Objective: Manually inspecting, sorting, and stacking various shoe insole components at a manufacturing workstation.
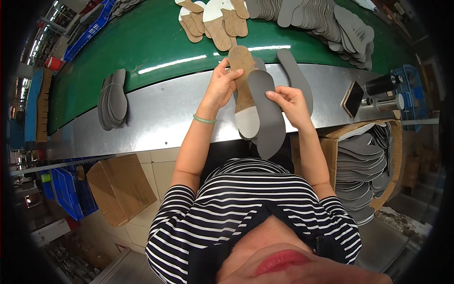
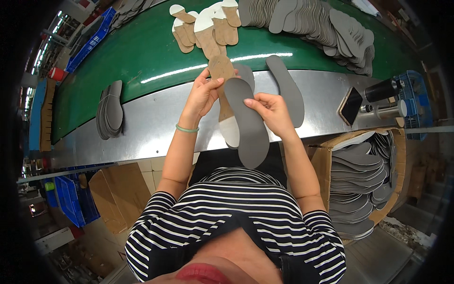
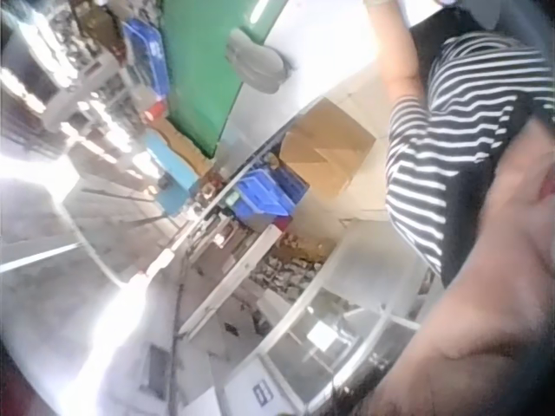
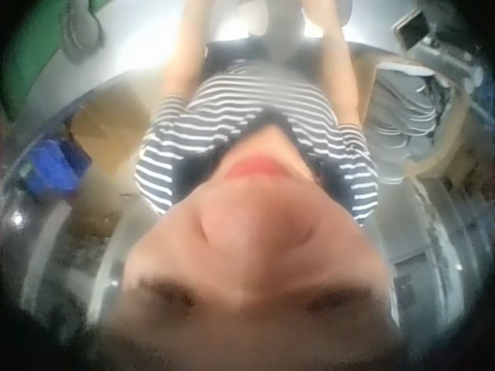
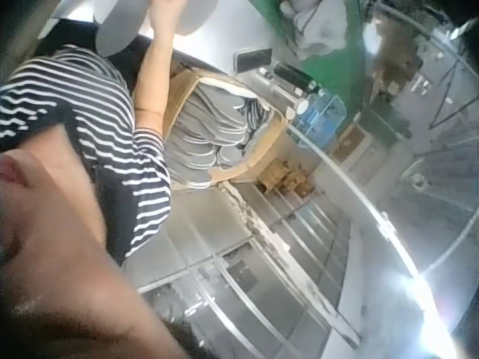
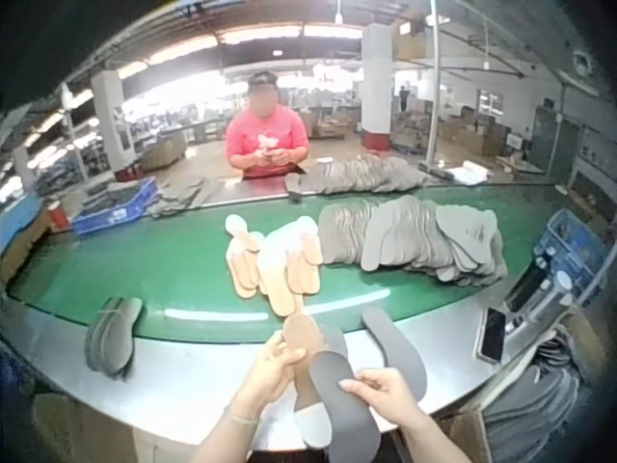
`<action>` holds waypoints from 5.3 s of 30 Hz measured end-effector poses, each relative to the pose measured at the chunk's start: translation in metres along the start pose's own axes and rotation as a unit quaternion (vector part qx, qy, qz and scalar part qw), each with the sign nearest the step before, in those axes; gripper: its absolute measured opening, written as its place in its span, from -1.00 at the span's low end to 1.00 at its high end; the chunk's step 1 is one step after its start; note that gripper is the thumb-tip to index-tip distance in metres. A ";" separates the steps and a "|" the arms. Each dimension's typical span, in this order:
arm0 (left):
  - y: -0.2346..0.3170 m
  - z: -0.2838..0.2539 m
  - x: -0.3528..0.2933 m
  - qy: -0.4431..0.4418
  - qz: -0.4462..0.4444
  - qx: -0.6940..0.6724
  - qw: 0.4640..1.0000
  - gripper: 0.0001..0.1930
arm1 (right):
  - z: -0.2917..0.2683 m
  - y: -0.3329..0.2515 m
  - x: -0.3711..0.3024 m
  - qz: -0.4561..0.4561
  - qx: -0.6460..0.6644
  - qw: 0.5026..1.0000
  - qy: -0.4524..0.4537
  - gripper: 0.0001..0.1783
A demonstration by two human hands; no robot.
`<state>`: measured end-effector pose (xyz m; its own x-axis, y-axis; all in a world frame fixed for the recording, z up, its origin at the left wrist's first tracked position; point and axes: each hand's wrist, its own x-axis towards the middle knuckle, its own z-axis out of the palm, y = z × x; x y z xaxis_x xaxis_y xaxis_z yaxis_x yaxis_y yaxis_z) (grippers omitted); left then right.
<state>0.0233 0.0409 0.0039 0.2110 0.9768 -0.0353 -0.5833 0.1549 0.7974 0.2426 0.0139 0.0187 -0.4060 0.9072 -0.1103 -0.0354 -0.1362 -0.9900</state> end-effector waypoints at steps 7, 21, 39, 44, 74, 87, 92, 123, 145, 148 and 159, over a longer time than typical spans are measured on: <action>0.005 0.006 -0.001 -0.076 -0.016 -0.094 0.993 -0.43 | 0.024 0.005 0.028 -0.021 0.072 0.997 -0.002 -0.77; 0.012 0.017 -0.011 -0.093 -0.019 -0.074 0.993 -0.22 | 0.033 0.004 0.038 -0.038 0.076 0.996 0.035 -0.76; 0.011 0.023 -0.014 -0.067 -0.009 -0.064 0.996 -0.46 | 0.034 0.000 0.037 -0.033 0.065 0.997 0.041 -0.76; 0.009 0.022 -0.013 -0.046 -0.010 -0.063 0.997 -0.53 | 0.033 0.006 0.041 -0.017 0.083 0.996 0.041 -0.79; 0.016 -0.039 0.000 0.012 -0.016 -0.125 0.992 -0.52 | 0.026 0.051 0.028 0.069 -0.015 0.996 0.055 -0.77; 0.011 -0.015 -0.022 0.119 0.155 0.113 0.974 -0.45 | 0.037 0.042 0.017 0.055 -0.084 0.995 0.023 -0.82; 0.034 -0.029 -0.012 0.203 0.114 0.085 0.969 -0.74 | 0.056 0.031 0.013 0.041 -0.102 0.994 0.025 -0.80; -0.007 -0.006 -0.009 0.090 0.041 0.256 0.962 -0.74 | -0.003 0.019 0.045 -0.161 -0.067 0.981 0.087 -0.62; -0.024 -0.023 -0.024 0.089 0.018 0.231 0.969 -0.78 | 0.013 0.023 0.038 -0.252 -0.166 0.917 0.261 -0.61; -0.021 -0.019 -0.024 0.053 -0.013 0.243 0.969 -0.79 | -0.013 0.031 0.055 -0.187 0.020 0.972 0.141 -0.71; -0.030 -0.013 -0.002 0.131 0.030 0.191 0.972 -0.82 | 0.049 0.060 0.035 -0.147 0.101 0.972 0.154 -0.66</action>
<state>0.0305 0.0362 -0.0275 -0.0506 0.9943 -0.0934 -0.2432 0.0784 0.9668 0.1812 0.0183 -0.0399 -0.0593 0.9905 0.1238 -0.2996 0.1007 -0.9488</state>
